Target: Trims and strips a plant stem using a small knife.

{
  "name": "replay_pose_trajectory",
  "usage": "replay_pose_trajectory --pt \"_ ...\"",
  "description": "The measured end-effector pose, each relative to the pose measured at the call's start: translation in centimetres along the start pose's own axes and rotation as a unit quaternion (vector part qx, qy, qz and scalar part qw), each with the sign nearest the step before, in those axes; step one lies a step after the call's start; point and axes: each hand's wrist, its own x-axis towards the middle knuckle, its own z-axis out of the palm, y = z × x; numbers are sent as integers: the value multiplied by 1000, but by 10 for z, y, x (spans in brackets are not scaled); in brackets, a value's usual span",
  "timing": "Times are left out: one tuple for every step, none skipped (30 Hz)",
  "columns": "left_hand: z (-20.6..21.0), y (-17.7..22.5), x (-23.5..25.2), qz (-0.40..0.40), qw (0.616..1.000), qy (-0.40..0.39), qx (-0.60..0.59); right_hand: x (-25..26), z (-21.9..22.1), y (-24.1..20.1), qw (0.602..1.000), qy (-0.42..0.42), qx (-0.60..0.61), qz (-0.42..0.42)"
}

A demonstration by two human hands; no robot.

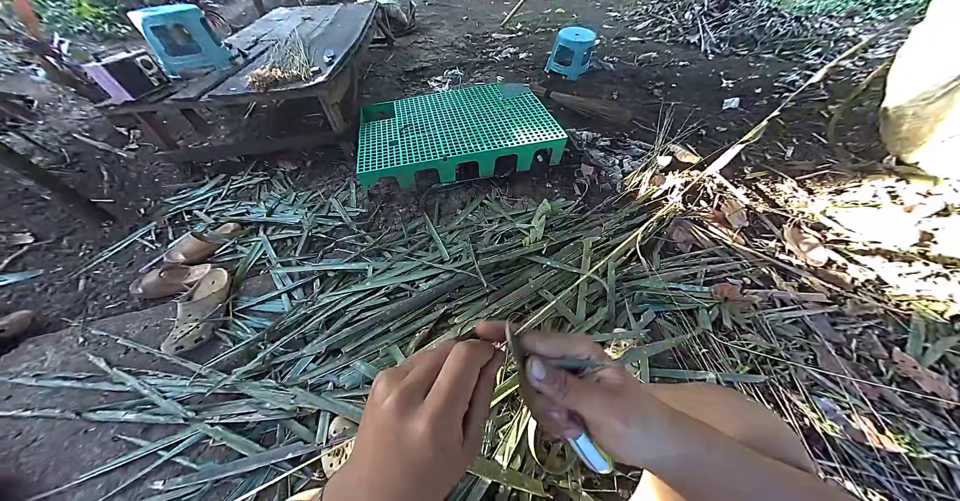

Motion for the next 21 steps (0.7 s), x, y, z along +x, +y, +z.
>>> replay_pose_trajectory --pt "-2 0 0 6 1000 1 11 1 -5 -4 1000 17 -1 -13" --pt "-4 -1 0 9 1000 1 21 1 -12 -9 999 42 2 -26" --pt "-6 -2 1 9 1000 3 28 2 -20 -14 996 75 10 -38" --pt "-7 -2 1 5 1000 5 29 2 -29 -20 993 107 21 -49" --pt "-8 -3 1 -1 1000 4 25 3 -36 -25 990 129 28 -58" --pt "-9 -2 1 -7 1000 2 18 2 -39 -27 988 138 34 -63" --pt "-8 -2 1 -13 1000 -1 8 1 -39 -28 989 132 32 -63" --pt "-7 -2 1 -19 1000 -3 -4 0 -36 -27 992 111 20 -60" --pt "-7 -1 1 -25 1000 -5 -16 -2 -30 -23 996 78 5 -53" --pt "-6 0 1 -30 999 -10 -29 -3 -24 -18 998 43 -11 -45" --pt "-6 1 1 -36 998 -15 -43 -3 -17 -13 999 10 -19 -41" --pt "-6 3 1 -42 997 -19 -58 -3 -13 -9 999 -15 -17 -41" --pt "-6 4 1 -48 996 -23 -71 -2 -11 -6 999 -24 -10 -43" --pt "-7 5 1 -54 995 -26 -85 -2 -12 -5 999 -21 -7 -48" --pt "-8 5 1 -61 993 -29 -97 -2 -16 -7 999 -8 -4 -51" --pt "-9 4 1 -65 992 -31 -102 -1 -21 -10 998 15 4 -54" --pt "-10 3 0 -66 992 -31 -104 -1 -27 -15 997 47 16 -55" --pt "-11 2 0 -64 992 -29 -100 -1 -33 -19 995 82 27 -58" --pt "-12 1 -1 -62 993 -27 -92 0 -39 -24 991 114 38 -62" --pt "-13 0 -1 -59 994 -24 -84 0 -45 -28 987 141 46 -69" --pt "-15 -1 -1 -58 995 -24 -77 0 -49 -31 982 163 50 -74"
